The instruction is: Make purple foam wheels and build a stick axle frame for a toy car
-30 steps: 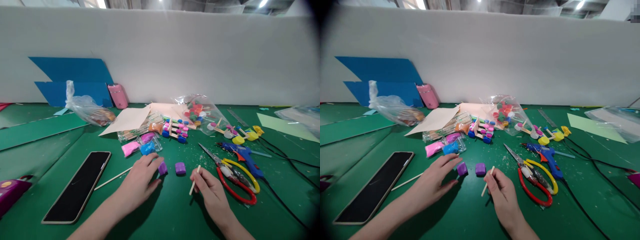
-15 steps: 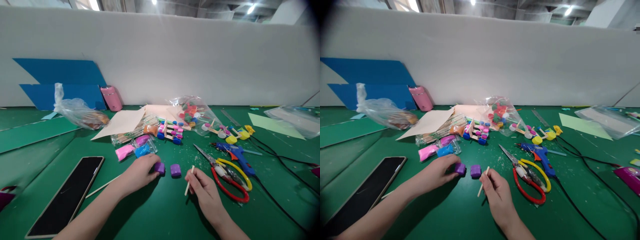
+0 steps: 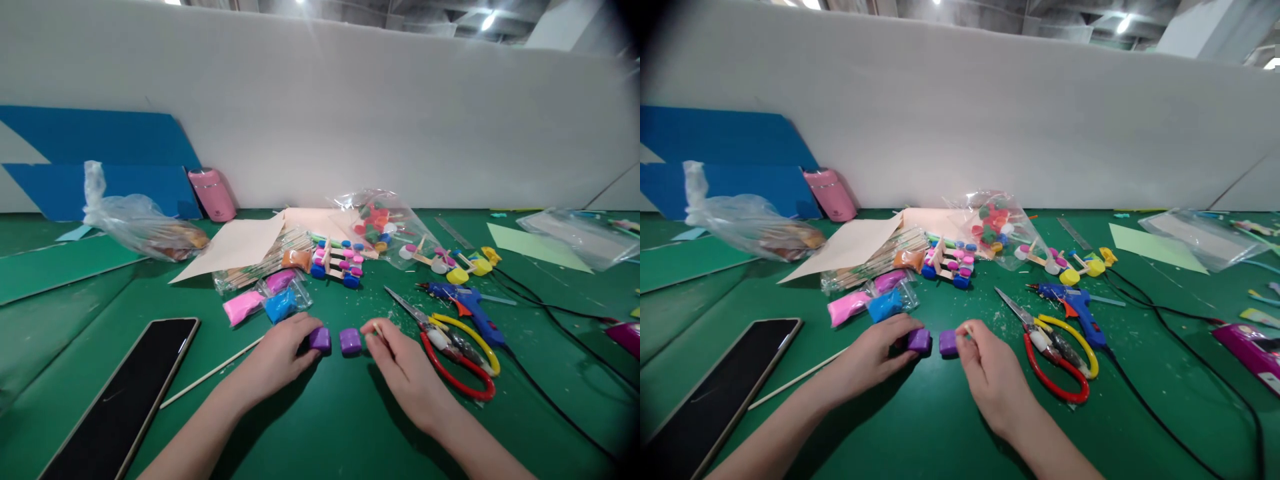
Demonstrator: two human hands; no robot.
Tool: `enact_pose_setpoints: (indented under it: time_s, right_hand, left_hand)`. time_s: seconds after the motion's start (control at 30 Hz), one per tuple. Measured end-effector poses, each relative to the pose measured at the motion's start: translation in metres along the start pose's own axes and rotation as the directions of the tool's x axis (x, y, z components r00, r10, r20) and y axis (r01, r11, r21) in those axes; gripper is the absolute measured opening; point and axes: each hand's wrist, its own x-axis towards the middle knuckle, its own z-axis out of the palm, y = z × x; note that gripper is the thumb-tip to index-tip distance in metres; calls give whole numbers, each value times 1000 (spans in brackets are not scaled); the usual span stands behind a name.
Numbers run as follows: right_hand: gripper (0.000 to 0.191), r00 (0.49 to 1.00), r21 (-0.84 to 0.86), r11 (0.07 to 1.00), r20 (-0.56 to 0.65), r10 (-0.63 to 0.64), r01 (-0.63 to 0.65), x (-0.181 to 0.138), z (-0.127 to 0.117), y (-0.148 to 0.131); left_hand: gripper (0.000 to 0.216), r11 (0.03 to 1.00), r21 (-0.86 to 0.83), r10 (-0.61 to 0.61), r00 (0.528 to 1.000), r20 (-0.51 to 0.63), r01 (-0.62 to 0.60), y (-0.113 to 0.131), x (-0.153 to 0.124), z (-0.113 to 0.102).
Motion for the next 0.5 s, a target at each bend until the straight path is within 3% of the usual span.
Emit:
enact_pose_setpoints:
  time_s: [0.1, 0.17, 0.33, 0.5]
  right_hand:
    - [44, 993, -275, 960, 117, -26, 57, 12, -7, -9]
    - [52, 989, -368, 926, 147, -29, 82, 19, -9, -9]
    - [46, 986, -371, 923, 160, -45, 102, 24, -6, 1]
    - [21, 980, -335, 934, 189, -62, 124, 23, -2, 6]
  left_hand:
    - [18, 1000, -23, -1, 1000, -3, 0, -1, -2, -1]
    - [19, 999, -37, -4, 1000, 2, 4, -2, -3, -1]
    - [21, 996, -90, 11, 1000, 7, -11, -5, -4, 0]
    - [25, 993, -118, 19, 1000, -12, -21, -6, -5, 2]
